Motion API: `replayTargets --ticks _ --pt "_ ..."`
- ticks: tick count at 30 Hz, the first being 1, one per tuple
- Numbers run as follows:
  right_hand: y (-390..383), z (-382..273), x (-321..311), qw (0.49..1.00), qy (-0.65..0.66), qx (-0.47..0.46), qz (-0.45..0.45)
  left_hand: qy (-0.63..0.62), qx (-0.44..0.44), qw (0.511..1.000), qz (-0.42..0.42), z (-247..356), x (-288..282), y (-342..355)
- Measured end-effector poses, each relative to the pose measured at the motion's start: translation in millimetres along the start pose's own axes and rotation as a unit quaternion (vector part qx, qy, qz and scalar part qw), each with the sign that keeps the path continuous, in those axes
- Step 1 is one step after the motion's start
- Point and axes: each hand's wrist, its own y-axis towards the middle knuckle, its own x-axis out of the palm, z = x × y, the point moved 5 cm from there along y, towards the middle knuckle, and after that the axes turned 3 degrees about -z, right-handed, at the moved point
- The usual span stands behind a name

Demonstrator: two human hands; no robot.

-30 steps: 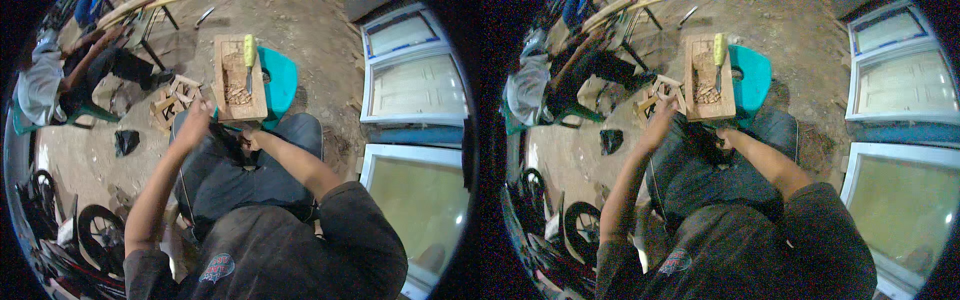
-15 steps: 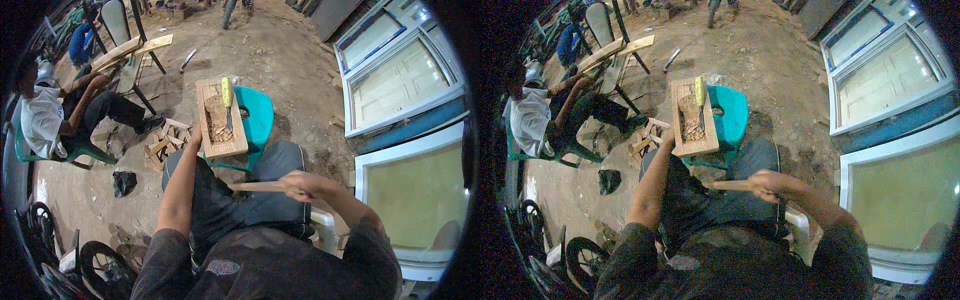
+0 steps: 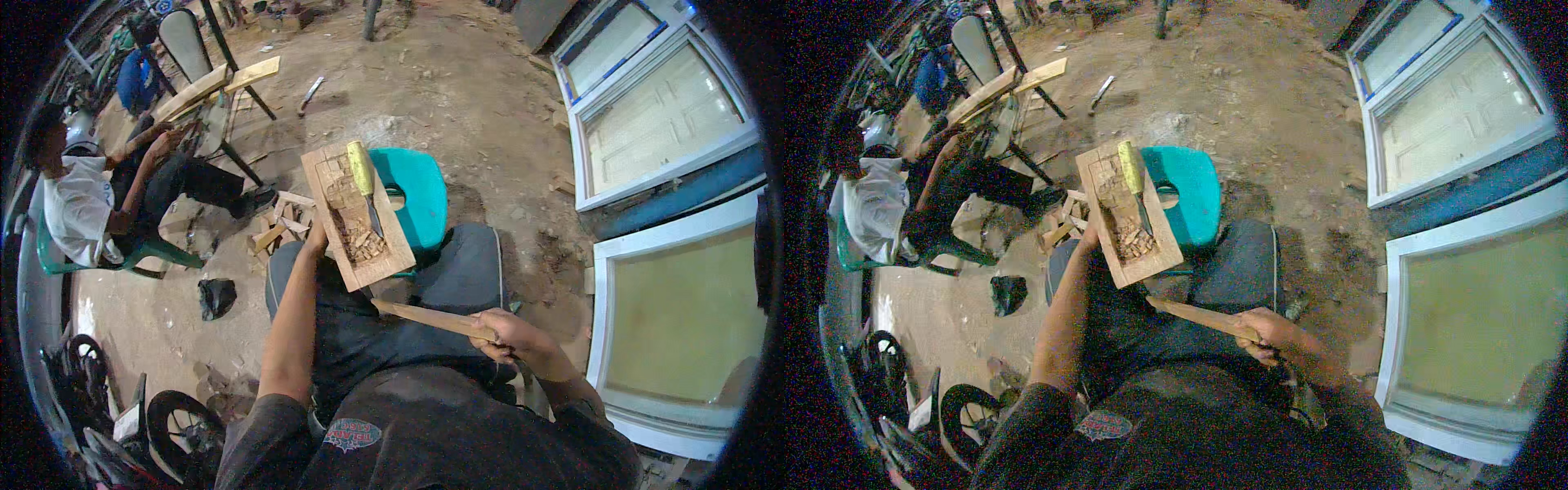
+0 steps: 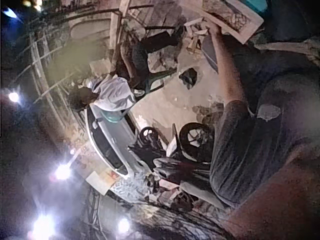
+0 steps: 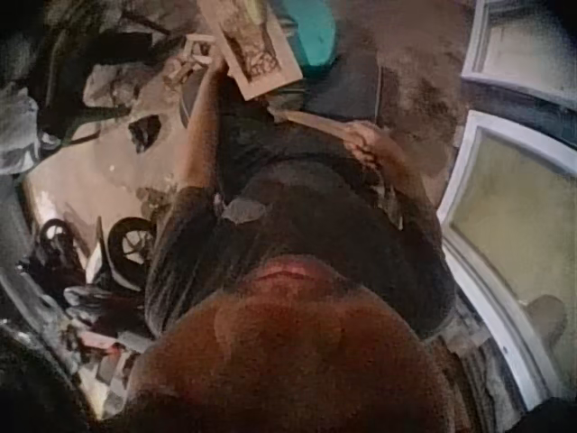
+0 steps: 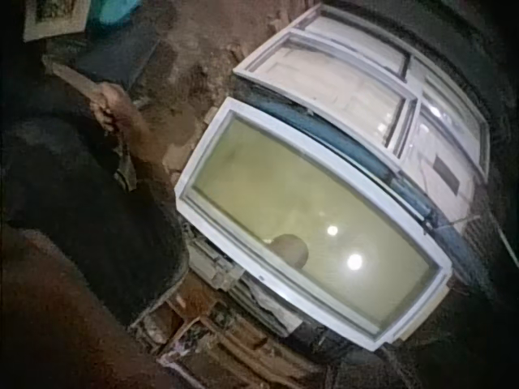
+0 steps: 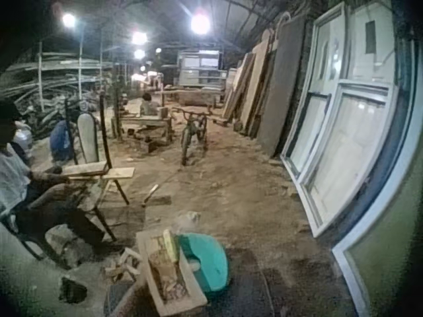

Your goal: The person carves a design into a block of wood using a chisel and a wooden mallet, striking the chisel repeatedly to remove wood chips.

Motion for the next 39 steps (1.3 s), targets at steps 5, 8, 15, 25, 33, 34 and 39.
replayTargets --ticks 5,8,15,25,33,34,39 --pt "8 11 -1 0.999 -0.004 -0.014 -0.050 -0.009 -0.021 1.000 0.013 -13 16 -3" --pt "13 13 0 0.998 -0.030 -0.001 -0.046 -0.004 -0.028 0.999 0.027 -7 16 -3" --pt "5 -3 23 0.999 0.010 0.007 -0.032 -0.005 -0.040 0.998 0.042 -7 20 -1" --pt "0 -12 17 0.999 0.028 0.014 -0.023 -0.008 -0.046 0.997 0.054 1 27 15" --pt "6 -8 16 0.999 0.008 0.017 -0.037 -0.007 -0.047 0.997 0.066 14 25 26" --pt "5 -10 15 0.999 0.001 0.025 -0.032 -0.008 -0.047 0.997 0.069 14 26 25" --pt "1 -16 9 0.998 -0.003 0.036 -0.044 -0.017 -0.051 0.995 0.082 7 31 14"
